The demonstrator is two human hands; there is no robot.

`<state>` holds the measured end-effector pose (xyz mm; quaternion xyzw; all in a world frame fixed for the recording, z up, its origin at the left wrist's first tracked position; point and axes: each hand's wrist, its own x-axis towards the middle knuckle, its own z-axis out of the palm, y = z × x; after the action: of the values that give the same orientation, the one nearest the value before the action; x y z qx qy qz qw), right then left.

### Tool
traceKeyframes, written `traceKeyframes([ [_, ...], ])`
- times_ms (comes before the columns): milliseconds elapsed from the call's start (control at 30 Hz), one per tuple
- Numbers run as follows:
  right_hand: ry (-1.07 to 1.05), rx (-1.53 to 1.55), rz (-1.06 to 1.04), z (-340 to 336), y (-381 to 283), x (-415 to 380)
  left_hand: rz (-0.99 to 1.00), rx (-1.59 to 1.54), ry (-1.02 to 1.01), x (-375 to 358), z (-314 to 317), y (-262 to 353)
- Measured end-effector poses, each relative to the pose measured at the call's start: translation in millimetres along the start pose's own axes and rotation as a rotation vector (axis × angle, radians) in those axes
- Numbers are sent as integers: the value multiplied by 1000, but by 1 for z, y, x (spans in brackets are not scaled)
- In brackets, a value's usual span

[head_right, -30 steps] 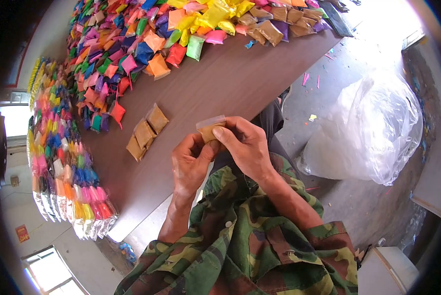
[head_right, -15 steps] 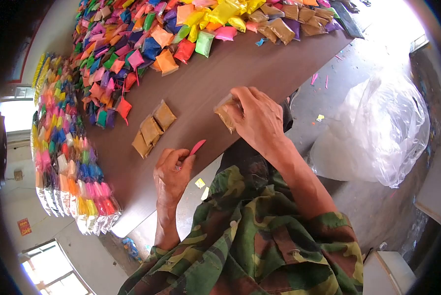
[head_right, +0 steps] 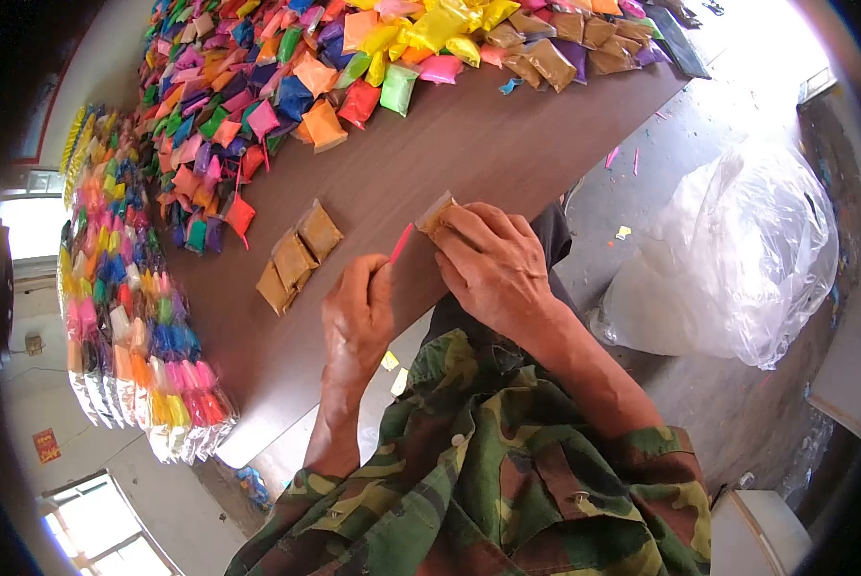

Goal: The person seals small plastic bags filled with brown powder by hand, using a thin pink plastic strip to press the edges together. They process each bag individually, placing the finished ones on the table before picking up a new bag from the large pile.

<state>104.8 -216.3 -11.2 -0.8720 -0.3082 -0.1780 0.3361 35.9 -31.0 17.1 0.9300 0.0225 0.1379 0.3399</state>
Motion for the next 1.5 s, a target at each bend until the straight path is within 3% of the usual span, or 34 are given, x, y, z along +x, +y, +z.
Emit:
traceKeyframes([
  [233,18,-6,24,8,2,-2,119,-21,20,18,31,-13],
  [333,40,-7,12,11,3,1,-29,60,-69,28,25,-6],
  [533,46,68,16,13,9,5,100,218,-64,40,31,-14],
  [833,68,42,30,10,4,4,80,249,29,49,22,-27],
  [933,65,65,43,11,5,5,65,105,0,47,24,-9],
  [1033,66,88,74,10,4,3,178,29,-45,49,37,-8],
  [1233,77,131,40,8,7,6,234,201,-139,78,37,-11],
  [1500,102,145,64,11,11,1,232,137,-180,80,39,2],
])
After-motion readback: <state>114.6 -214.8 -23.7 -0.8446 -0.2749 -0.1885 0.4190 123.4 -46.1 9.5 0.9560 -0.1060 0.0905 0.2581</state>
